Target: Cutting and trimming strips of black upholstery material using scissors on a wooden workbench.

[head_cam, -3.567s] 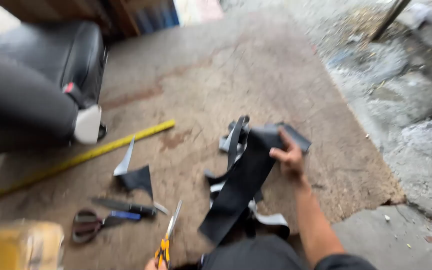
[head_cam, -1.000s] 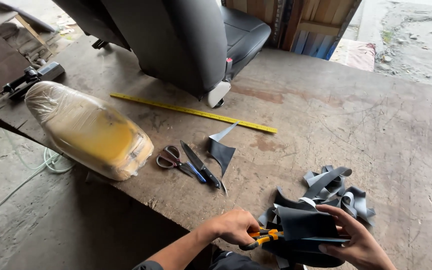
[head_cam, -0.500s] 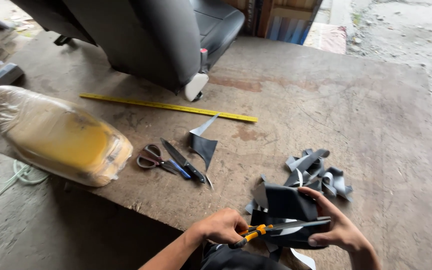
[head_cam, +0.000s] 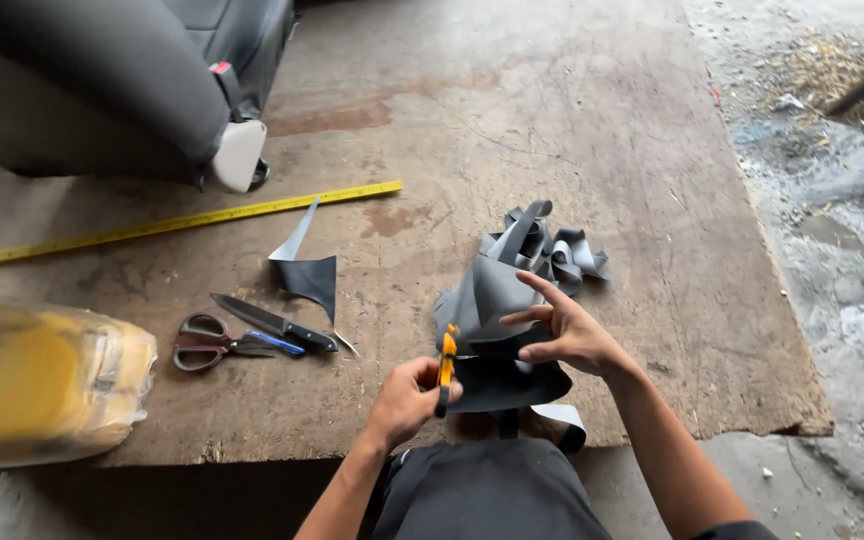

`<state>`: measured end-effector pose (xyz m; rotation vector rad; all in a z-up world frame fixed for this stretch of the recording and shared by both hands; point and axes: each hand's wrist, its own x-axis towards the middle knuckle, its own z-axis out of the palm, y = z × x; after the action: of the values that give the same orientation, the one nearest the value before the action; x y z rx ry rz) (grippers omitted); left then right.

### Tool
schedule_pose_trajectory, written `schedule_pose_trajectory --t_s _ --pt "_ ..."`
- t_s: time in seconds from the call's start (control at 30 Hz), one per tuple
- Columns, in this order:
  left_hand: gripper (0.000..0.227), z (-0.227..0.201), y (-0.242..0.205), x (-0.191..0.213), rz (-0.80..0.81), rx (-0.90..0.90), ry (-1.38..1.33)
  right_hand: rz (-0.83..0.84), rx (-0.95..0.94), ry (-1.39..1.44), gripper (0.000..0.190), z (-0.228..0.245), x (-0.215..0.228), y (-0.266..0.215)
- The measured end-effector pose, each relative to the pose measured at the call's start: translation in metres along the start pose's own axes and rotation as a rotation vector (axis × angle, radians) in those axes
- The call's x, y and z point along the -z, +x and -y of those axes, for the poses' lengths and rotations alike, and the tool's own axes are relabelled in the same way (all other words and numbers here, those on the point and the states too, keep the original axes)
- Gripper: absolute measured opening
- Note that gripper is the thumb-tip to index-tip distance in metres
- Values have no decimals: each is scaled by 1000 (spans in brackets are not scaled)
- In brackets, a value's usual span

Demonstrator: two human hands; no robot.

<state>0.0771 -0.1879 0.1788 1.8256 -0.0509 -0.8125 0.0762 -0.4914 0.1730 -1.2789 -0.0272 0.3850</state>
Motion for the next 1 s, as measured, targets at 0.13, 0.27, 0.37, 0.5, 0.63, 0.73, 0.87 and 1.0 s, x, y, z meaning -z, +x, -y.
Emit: schedule_pose_trajectory --t_s 0.13,0.27,0.37,0.5,0.63,0.73,0.87,1.0 --pt "76 -12 28 -11 -50 22 -95 -22 33 -52 114 -4 -13 5" --pt "54 -24 39 -29 21 -194 -307 -2 101 -91 104 9 -25 3" --pt "32 -45 41 -35 -57 -317 -227 -61 237 -9 101 9 -25 1" --pt "36 -66 41 -32 -227 -588 12 -87 268 3 93 6 -20 -14" --pt "24 -62 35 -38 -65 -758 195 28 221 53 79 25 -26 -37" --pt "19 -75 23 -49 -134 -596 181 -54 327 -33 84 28 -31 -34" --pt "27 -90 39 -39 -101 -505 -213 -240 316 -177 112 -29 -28 -23" --pt "25 -124 56 -6 -295 -610 -464 -318 144 -273 33 -115 -26 -14"
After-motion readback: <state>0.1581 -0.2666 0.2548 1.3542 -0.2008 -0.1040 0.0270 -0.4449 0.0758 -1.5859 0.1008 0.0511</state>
